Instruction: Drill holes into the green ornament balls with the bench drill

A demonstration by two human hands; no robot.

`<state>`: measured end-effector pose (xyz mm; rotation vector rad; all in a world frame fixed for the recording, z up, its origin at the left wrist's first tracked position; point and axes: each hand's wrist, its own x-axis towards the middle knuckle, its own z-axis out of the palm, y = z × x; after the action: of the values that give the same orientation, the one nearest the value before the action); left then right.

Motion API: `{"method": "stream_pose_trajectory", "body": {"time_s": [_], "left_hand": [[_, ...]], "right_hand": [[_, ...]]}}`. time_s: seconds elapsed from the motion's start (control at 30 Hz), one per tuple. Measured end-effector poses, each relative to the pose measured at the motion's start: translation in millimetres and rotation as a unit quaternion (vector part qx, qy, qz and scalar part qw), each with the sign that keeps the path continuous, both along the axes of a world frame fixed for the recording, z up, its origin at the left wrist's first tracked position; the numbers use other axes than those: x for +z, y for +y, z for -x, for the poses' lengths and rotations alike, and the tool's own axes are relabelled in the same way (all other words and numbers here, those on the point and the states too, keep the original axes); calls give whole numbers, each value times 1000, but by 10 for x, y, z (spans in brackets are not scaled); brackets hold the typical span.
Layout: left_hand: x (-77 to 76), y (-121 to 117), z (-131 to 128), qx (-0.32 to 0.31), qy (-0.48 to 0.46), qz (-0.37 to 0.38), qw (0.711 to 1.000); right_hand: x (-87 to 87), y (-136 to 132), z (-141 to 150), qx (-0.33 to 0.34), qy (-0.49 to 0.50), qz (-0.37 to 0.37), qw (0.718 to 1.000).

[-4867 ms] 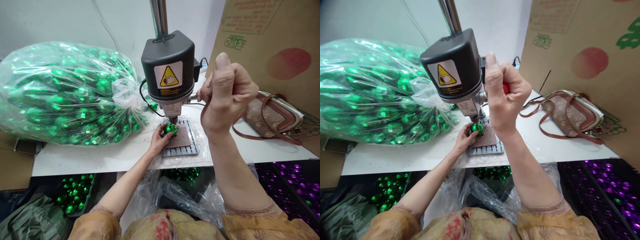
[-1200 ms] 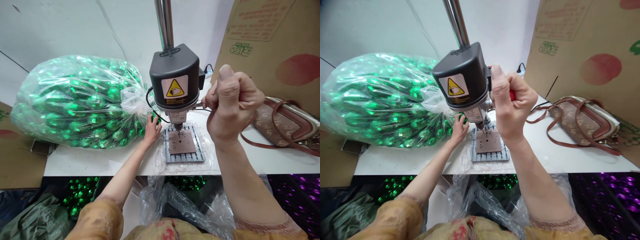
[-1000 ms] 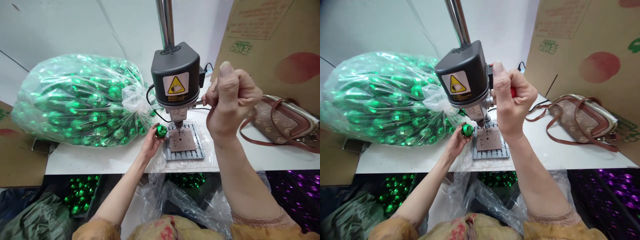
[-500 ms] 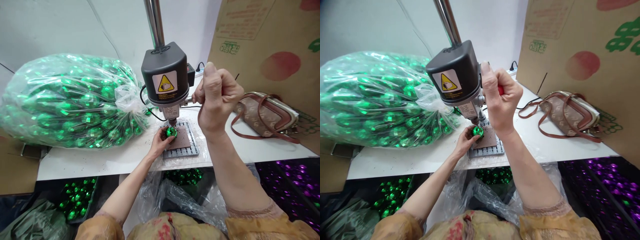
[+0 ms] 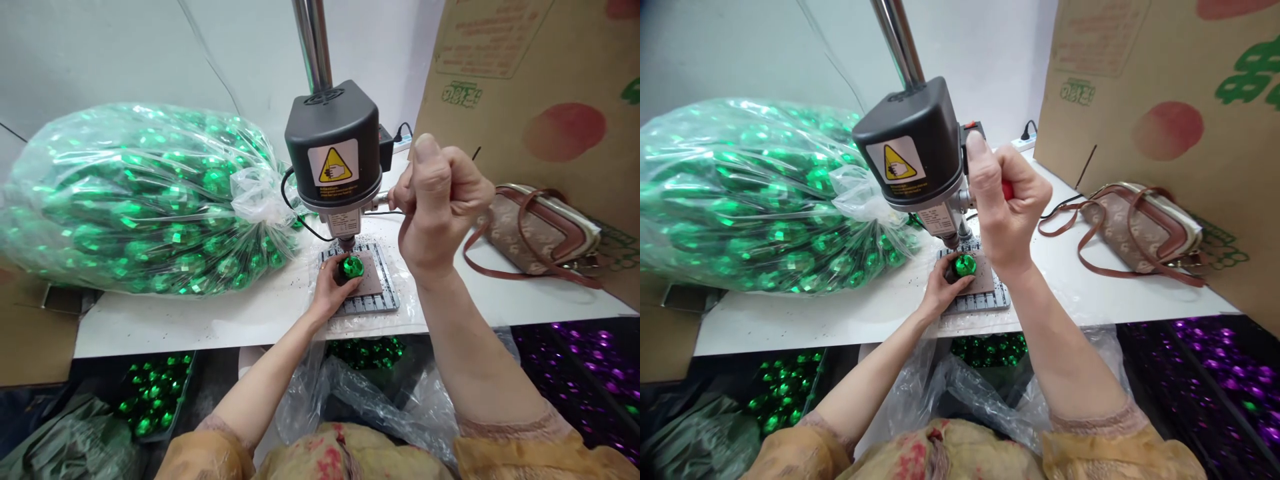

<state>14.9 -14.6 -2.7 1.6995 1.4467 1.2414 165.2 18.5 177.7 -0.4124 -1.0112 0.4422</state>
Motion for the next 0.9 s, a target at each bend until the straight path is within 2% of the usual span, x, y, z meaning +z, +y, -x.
{"method": "stream_pose_trajectory", "body": {"time_s": [0.33,0.6,0.9], "left_hand": [[-33,-3,-1,-6,13,-25,1000],[-9,-8,2,-13,13,-33,999],[-20,-12,-2,-9,16,-23,1000]], "right_hand": [[-210,-59,8,10,12,-73,997],[-305,-30,-1,-4,0,-126,992],[-414,-43,3,-11,9,-148,989]]}}
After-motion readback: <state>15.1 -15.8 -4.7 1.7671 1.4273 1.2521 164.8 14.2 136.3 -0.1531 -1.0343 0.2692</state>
